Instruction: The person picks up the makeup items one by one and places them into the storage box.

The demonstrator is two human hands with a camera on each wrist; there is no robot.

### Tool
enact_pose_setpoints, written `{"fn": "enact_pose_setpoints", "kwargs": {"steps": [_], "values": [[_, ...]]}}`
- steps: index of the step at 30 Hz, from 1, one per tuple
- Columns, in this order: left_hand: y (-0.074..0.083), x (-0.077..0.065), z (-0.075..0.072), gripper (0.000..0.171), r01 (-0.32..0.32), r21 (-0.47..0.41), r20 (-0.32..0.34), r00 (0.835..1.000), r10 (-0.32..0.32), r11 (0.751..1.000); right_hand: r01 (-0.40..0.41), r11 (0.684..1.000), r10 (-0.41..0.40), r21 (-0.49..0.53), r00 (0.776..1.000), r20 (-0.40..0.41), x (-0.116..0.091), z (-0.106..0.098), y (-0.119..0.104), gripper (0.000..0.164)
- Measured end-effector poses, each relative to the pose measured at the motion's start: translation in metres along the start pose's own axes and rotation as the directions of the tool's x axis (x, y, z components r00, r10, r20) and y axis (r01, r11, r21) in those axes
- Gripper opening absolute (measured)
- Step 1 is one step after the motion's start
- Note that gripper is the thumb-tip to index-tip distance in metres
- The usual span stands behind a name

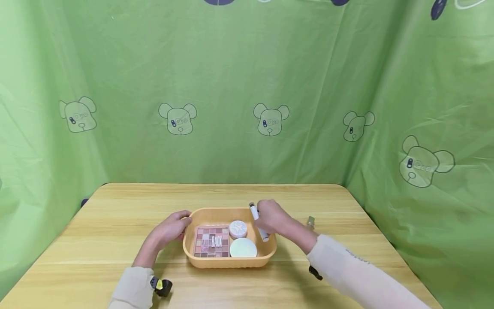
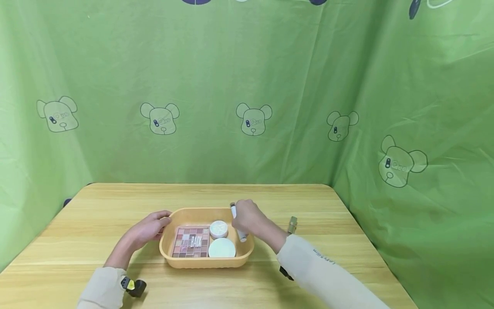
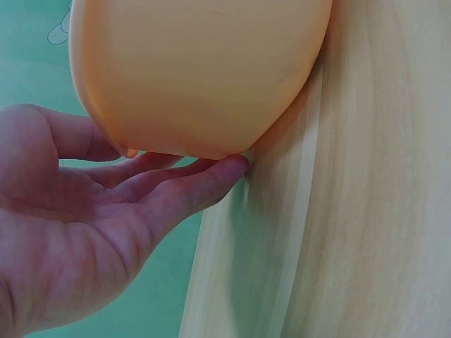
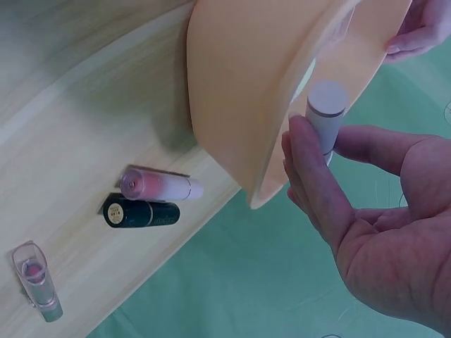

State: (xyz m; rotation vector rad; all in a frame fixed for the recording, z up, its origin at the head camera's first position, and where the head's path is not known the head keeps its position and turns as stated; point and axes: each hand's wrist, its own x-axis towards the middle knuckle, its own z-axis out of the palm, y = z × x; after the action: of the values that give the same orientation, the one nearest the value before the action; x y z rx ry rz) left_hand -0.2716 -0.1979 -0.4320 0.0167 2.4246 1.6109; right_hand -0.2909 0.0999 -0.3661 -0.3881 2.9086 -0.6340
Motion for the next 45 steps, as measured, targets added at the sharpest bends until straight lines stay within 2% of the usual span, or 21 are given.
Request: {"fn": "enact_pose_setpoints", "kwargs": {"steps": [6,16,19,23,27,34,45], "values": [[0.001,0.000,0.000,0.045,-0.003,-0.003,0.003,1.000,0.003,1.000,-0.008,1.000,0.008,-0.028,1.000,0.014,0.001,0.005,-0.001,0.011],[0.000,0.002,0.000,0.046,-0.003,-0.002,0.007,1.000,0.003,1.000,0.023,0.999,-0.022,-0.025,0.999,0.029,0.000,0.009,-0.002,0.009],[0.000,0.002,0.000,0.046,-0.003,0.000,0.008,1.000,0.003,1.000,0.012,1.000,-0.011,-0.026,0.999,0.045,0.000,0.011,-0.003,0.006],[0.000,0.002,0.000,0.045,-0.003,-0.001,0.008,1.000,0.003,1.000,-0.025,0.999,0.028,-0.031,0.996,0.083,0.002,0.014,-0.004,0.012],[0.000,0.002,0.000,0.045,-0.007,-0.008,0.011,1.000,0.007,1.000,-0.038,0.997,0.045,-0.067,0.994,0.103,0.003,0.017,-0.003,0.002],[0.000,0.002,-0.001,0.043,-0.008,-0.018,0.017,1.000,0.008,1.000,0.002,0.989,0.013,-0.150,0.995,0.100,0.002,0.019,-0.001,0.015],[0.000,0.001,-0.001,0.045,-0.003,-0.008,0.009,1.000,0.003,1.000,-0.016,0.983,0.040,-0.183,0.991,0.125,0.004,0.027,-0.002,0.021]]}}
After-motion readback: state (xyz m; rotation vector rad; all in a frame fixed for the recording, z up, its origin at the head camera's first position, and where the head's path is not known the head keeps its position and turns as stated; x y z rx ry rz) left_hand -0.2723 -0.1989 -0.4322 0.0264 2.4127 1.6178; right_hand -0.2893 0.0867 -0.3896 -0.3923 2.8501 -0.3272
